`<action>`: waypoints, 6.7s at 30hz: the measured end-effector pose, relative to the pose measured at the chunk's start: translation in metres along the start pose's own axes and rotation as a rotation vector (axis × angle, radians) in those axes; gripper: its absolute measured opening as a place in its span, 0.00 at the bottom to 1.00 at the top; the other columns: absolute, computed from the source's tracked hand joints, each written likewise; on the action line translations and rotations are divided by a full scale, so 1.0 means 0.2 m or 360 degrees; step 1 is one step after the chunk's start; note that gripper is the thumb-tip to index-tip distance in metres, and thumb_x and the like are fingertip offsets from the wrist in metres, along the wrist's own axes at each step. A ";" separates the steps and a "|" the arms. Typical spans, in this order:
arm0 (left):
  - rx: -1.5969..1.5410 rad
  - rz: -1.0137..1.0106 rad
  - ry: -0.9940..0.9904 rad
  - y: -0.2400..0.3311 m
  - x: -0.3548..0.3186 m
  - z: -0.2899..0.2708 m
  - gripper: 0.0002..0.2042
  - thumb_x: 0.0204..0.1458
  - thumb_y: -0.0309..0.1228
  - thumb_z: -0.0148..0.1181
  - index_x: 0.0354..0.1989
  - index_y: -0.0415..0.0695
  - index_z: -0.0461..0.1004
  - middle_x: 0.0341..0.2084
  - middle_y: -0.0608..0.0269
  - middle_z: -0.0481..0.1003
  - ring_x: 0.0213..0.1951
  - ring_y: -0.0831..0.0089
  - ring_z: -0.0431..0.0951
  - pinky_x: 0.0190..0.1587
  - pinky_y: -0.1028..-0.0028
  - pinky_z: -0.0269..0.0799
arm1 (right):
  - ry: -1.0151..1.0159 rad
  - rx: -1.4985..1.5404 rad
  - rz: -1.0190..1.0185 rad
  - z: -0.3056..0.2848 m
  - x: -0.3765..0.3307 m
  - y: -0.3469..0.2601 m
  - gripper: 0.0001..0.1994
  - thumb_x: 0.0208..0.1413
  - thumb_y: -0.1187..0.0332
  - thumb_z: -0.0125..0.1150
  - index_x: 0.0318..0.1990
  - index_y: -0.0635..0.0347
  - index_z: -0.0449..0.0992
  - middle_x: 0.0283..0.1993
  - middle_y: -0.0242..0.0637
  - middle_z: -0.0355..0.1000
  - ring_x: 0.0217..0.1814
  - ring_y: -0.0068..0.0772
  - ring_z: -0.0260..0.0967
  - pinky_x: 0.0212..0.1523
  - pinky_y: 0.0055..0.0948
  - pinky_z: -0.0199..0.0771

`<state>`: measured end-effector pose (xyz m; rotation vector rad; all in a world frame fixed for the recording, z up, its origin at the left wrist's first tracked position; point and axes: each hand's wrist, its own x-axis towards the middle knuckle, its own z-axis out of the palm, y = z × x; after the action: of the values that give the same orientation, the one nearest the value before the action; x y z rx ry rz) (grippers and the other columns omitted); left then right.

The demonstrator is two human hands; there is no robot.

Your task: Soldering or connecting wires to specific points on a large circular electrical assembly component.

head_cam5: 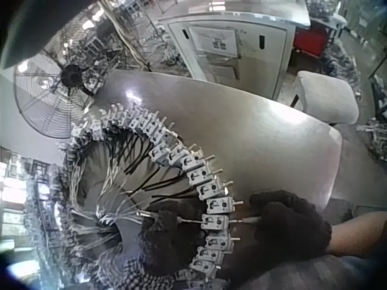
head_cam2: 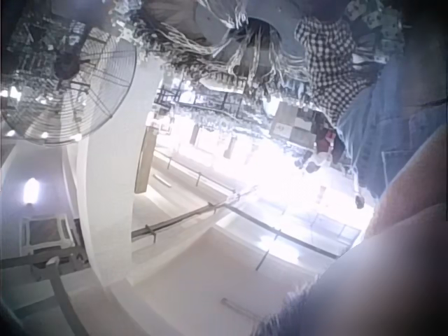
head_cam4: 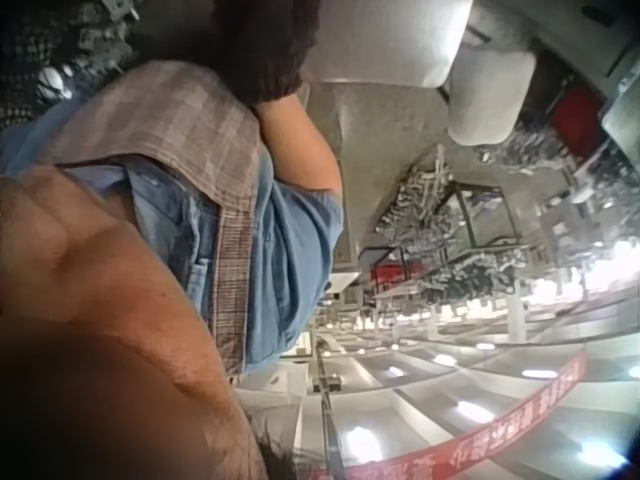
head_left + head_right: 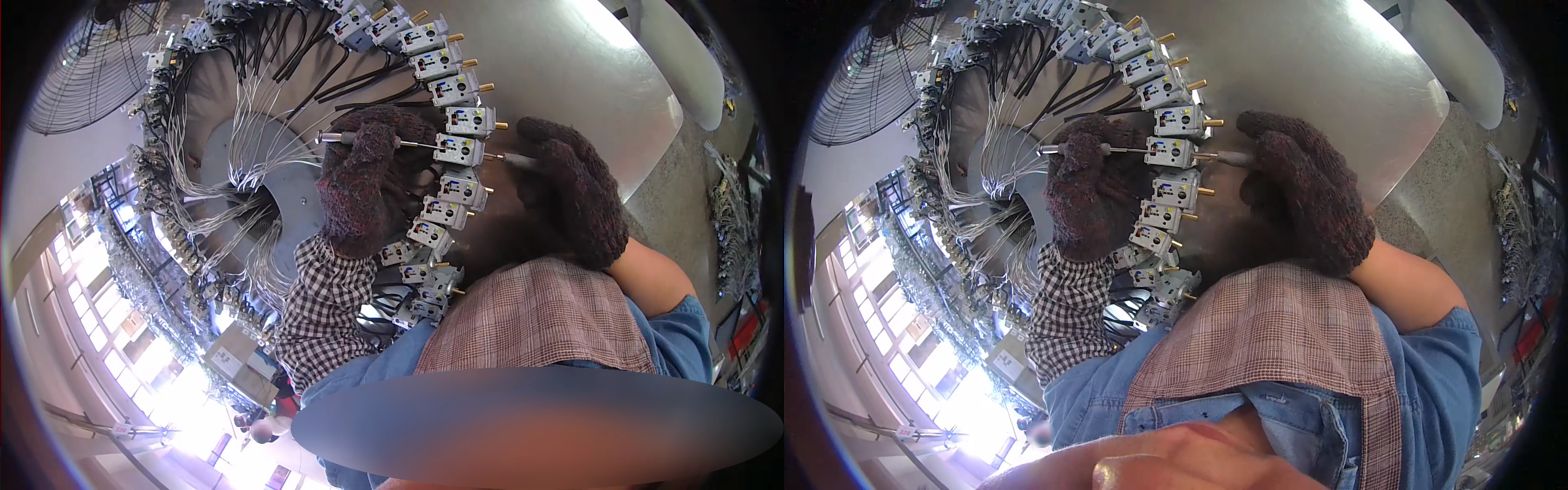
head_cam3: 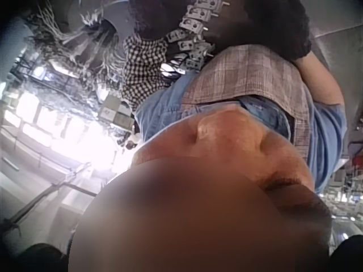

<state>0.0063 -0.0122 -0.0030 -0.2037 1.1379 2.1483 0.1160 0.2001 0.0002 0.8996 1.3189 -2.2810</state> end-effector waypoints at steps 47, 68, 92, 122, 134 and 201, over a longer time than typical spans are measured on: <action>0.0477 0.0239 -0.0007 -0.05 -0.16 -0.08 0.16 0.59 0.37 0.51 0.43 0.33 0.71 0.37 0.43 0.77 0.36 0.56 0.82 0.38 0.60 0.82 | -0.0040 -0.0216 -0.0474 -0.03 -0.11 0.28 0.23 0.63 0.66 0.54 0.64 0.59 0.63 0.49 0.39 0.71 0.48 0.28 0.69 0.51 0.29 0.71; 0.0525 0.0201 0.0210 -0.06 -0.13 -0.07 0.16 0.58 0.34 0.49 0.44 0.32 0.70 0.38 0.41 0.77 0.33 0.55 0.82 0.35 0.61 0.83 | 0.0046 -0.0041 -0.0584 0.03 -0.06 0.29 0.23 0.63 0.63 0.53 0.63 0.62 0.63 0.40 0.41 0.71 0.36 0.28 0.70 0.39 0.29 0.75; 0.0432 0.0207 -0.0026 -0.05 -0.13 -0.10 0.15 0.59 0.35 0.49 0.43 0.32 0.70 0.38 0.42 0.77 0.36 0.56 0.82 0.37 0.58 0.83 | -0.0024 0.0290 -0.0383 0.05 -0.07 0.28 0.23 0.63 0.60 0.52 0.63 0.62 0.64 0.51 0.41 0.69 0.42 0.28 0.69 0.44 0.29 0.73; 0.0301 0.0155 -0.0116 -0.03 -0.11 -0.07 0.13 0.64 0.32 0.49 0.44 0.32 0.71 0.36 0.46 0.78 0.37 0.57 0.82 0.36 0.63 0.83 | 0.0060 0.0027 -0.0375 0.07 -0.10 0.18 0.19 0.59 0.63 0.55 0.54 0.63 0.72 0.58 0.52 0.67 0.58 0.50 0.67 0.57 0.39 0.70; 0.0502 0.0062 0.0023 -0.02 -0.11 -0.06 0.14 0.64 0.35 0.51 0.46 0.36 0.72 0.39 0.50 0.78 0.38 0.61 0.82 0.38 0.65 0.82 | 0.0093 -0.1558 -0.1545 -0.06 0.00 0.22 0.23 0.47 0.77 0.61 0.53 0.64 0.69 0.55 0.50 0.70 0.33 0.40 0.74 0.40 0.36 0.78; 0.0584 0.0167 0.0072 0.05 -0.17 -0.05 0.15 0.62 0.36 0.48 0.45 0.34 0.69 0.39 0.42 0.76 0.41 0.53 0.81 0.41 0.57 0.81 | -0.0028 0.0462 -0.0137 -0.05 -0.11 0.18 0.23 0.62 0.61 0.55 0.60 0.63 0.65 0.49 0.42 0.70 0.49 0.30 0.70 0.49 0.28 0.74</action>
<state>0.0238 -0.0397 0.0118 -0.0264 1.5734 1.9866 0.1563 0.1902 -0.0123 0.9257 1.0540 -2.5870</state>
